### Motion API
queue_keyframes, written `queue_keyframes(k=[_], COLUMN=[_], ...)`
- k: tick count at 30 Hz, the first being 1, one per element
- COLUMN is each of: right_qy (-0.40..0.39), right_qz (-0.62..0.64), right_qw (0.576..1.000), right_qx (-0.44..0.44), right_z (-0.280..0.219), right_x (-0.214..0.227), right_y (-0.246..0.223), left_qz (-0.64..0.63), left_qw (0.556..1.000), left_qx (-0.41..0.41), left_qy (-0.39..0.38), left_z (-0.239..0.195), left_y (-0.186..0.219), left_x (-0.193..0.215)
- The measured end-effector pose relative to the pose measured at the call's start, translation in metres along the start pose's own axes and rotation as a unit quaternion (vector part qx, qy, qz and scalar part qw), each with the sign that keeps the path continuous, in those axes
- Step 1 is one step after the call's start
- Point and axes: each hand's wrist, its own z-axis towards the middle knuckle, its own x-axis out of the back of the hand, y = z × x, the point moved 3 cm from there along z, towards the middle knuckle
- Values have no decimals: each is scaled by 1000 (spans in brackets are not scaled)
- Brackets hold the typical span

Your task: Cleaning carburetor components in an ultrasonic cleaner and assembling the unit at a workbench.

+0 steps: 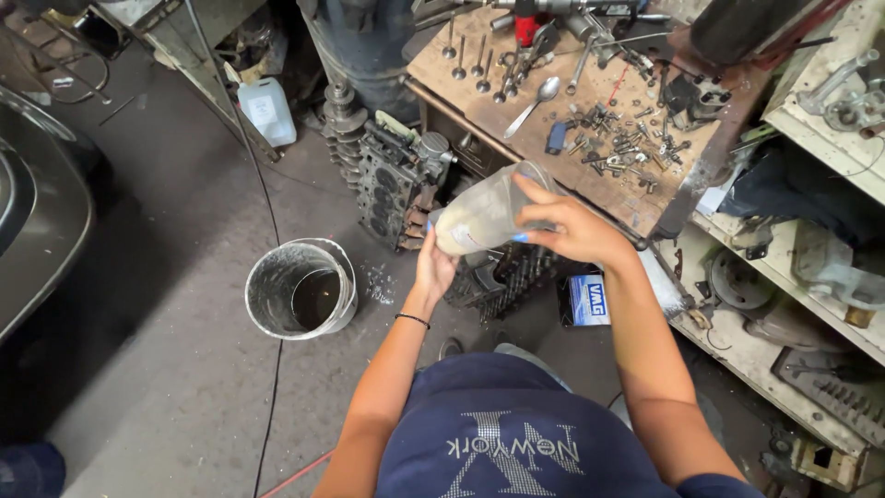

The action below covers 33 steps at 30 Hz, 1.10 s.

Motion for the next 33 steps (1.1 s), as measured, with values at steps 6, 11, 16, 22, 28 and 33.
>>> queue_keyframes(k=[6, 11, 16, 22, 28, 33], right_qy=[-51, -88, -130, -17, 240, 214], right_qz=[67, -28, -105, 23, 80, -209], right_qw=[995, 991, 983, 996, 939, 840], right_qx=[-51, -100, -70, 87, -234, -453], right_z=[29, 51, 73, 95, 143, 151], right_x=[6, 0, -12, 2, 1, -37], right_y=[-37, -17, -24, -23, 265, 517], left_qz=[-76, -101, -79, -151, -192, -223], left_qw=[997, 995, 996, 984, 968, 953], left_qx=[1, -10, -29, -51, -111, -163], left_qy=[-15, 2, 6, 79, 118, 126], left_z=[5, 9, -11, 7, -13, -15], left_y=[22, 31, 48, 53, 102, 157], left_x=[-6, 4, -8, 42, 41, 36])
